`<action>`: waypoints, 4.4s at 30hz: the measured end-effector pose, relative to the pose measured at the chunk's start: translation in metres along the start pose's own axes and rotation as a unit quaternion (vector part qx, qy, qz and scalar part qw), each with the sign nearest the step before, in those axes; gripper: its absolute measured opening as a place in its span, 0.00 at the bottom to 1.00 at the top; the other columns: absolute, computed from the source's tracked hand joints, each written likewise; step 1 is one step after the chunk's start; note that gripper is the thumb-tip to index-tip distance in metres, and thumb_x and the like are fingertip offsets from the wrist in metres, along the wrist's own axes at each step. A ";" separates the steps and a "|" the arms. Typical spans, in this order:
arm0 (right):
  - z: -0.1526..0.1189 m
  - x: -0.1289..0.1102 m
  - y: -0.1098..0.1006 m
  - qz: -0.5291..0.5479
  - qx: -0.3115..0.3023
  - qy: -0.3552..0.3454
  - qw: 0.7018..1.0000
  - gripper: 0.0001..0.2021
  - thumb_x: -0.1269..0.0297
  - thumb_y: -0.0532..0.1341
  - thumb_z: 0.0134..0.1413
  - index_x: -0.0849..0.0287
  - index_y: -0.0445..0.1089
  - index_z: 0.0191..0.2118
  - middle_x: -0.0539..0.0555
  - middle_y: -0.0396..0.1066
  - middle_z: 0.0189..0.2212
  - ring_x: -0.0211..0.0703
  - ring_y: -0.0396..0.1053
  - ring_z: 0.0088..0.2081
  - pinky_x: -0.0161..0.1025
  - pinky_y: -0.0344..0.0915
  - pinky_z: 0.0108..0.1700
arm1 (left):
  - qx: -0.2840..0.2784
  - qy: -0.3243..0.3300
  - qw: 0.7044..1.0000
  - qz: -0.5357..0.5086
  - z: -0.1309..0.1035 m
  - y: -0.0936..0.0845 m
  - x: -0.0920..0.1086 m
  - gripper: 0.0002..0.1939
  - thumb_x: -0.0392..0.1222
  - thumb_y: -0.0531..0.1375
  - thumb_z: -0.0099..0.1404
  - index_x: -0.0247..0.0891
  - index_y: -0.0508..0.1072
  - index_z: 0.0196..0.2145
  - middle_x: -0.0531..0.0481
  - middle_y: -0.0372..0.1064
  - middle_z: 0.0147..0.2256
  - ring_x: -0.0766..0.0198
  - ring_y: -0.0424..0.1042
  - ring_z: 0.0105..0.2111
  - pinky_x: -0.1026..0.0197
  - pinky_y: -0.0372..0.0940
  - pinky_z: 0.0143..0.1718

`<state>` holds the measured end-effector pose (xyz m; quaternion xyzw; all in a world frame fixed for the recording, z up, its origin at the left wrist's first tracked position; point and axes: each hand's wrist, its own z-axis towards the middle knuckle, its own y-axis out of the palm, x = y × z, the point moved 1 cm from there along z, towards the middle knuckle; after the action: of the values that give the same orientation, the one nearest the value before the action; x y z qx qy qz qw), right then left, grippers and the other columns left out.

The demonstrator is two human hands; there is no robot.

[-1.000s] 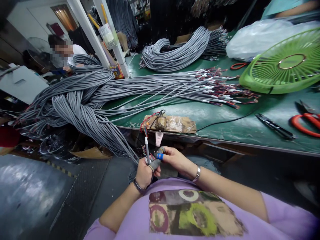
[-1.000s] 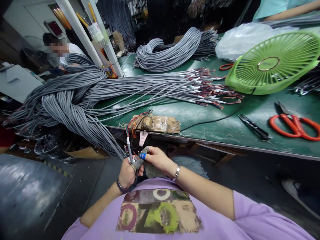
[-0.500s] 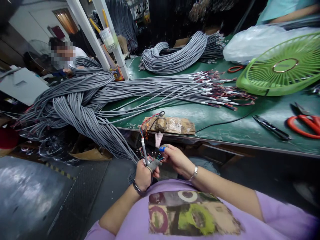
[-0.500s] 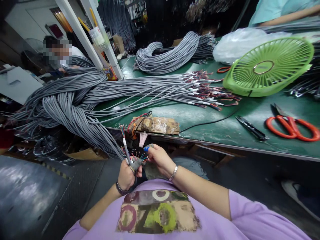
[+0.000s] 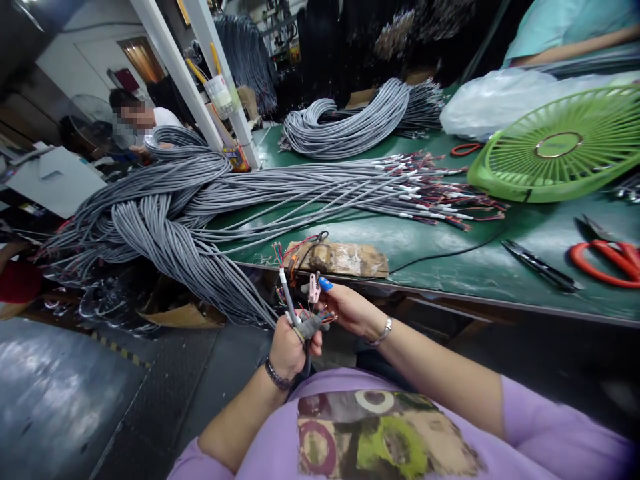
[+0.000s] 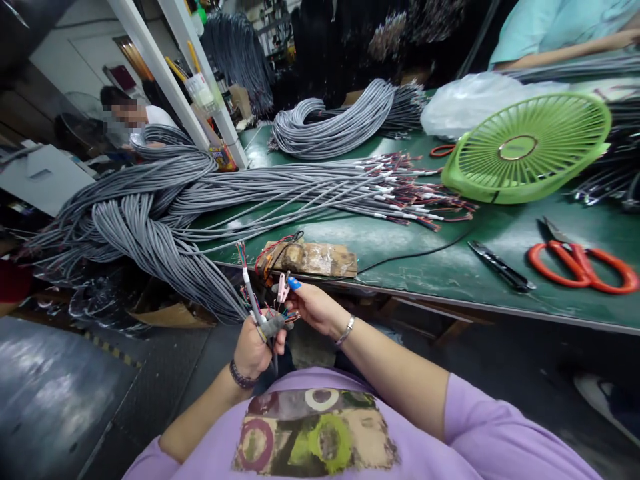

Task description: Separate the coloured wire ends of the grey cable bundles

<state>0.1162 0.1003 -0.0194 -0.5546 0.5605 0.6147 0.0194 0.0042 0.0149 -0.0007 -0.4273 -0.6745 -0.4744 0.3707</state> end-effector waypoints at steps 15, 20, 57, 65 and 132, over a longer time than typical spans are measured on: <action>0.008 0.003 0.010 0.068 0.059 -0.023 0.996 0.23 0.42 0.65 0.41 0.61 0.70 0.26 0.50 0.66 0.20 0.35 0.61 0.22 0.34 0.59 0.25 | -0.030 -0.029 0.999 -0.007 0.018 0.000 -0.002 0.18 0.51 0.68 0.46 0.33 0.71 0.23 0.54 0.64 0.13 0.72 0.58 0.10 0.69 0.55 0.10; 0.009 0.002 0.013 0.082 0.080 -0.028 0.993 0.22 0.43 0.66 0.41 0.61 0.68 0.24 0.49 0.65 0.18 0.34 0.59 0.20 0.33 0.56 0.22 | -0.023 -0.036 0.999 0.004 0.019 -0.002 -0.006 0.20 0.53 0.68 0.45 0.33 0.70 0.23 0.54 0.64 0.13 0.72 0.59 0.10 0.69 0.54 0.10; 0.009 0.001 0.014 0.091 0.088 -0.016 0.992 0.21 0.44 0.64 0.46 0.60 0.71 0.24 0.53 0.70 0.22 0.37 0.63 0.23 0.35 0.61 0.25 | 0.053 0.021 0.998 -0.007 0.010 0.009 -0.008 0.19 0.54 0.66 0.48 0.34 0.69 0.21 0.54 0.65 0.15 0.72 0.60 0.12 0.69 0.53 0.12; 0.009 0.004 0.013 0.133 0.066 -0.011 0.989 0.20 0.47 0.62 0.51 0.62 0.72 0.27 0.52 0.70 0.21 0.35 0.63 0.20 0.33 0.61 0.24 | 0.056 0.025 0.998 0.012 0.009 0.006 -0.014 0.19 0.54 0.66 0.49 0.34 0.68 0.21 0.54 0.65 0.15 0.72 0.61 0.11 0.70 0.52 0.12; 0.008 0.008 0.003 0.016 0.062 -0.070 0.995 0.21 0.44 0.62 0.47 0.60 0.73 0.30 0.54 0.72 0.25 0.38 0.65 0.26 0.36 0.62 0.29 | 0.105 0.059 0.991 -0.059 -0.001 0.010 -0.008 0.17 0.51 0.66 0.51 0.34 0.69 0.22 0.55 0.65 0.16 0.73 0.60 0.13 0.70 0.54 0.14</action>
<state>0.1061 0.1006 -0.0249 -0.4987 0.6036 0.6165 0.0830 0.0161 0.0141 -0.0046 -0.3168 -0.7213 -0.4466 0.4241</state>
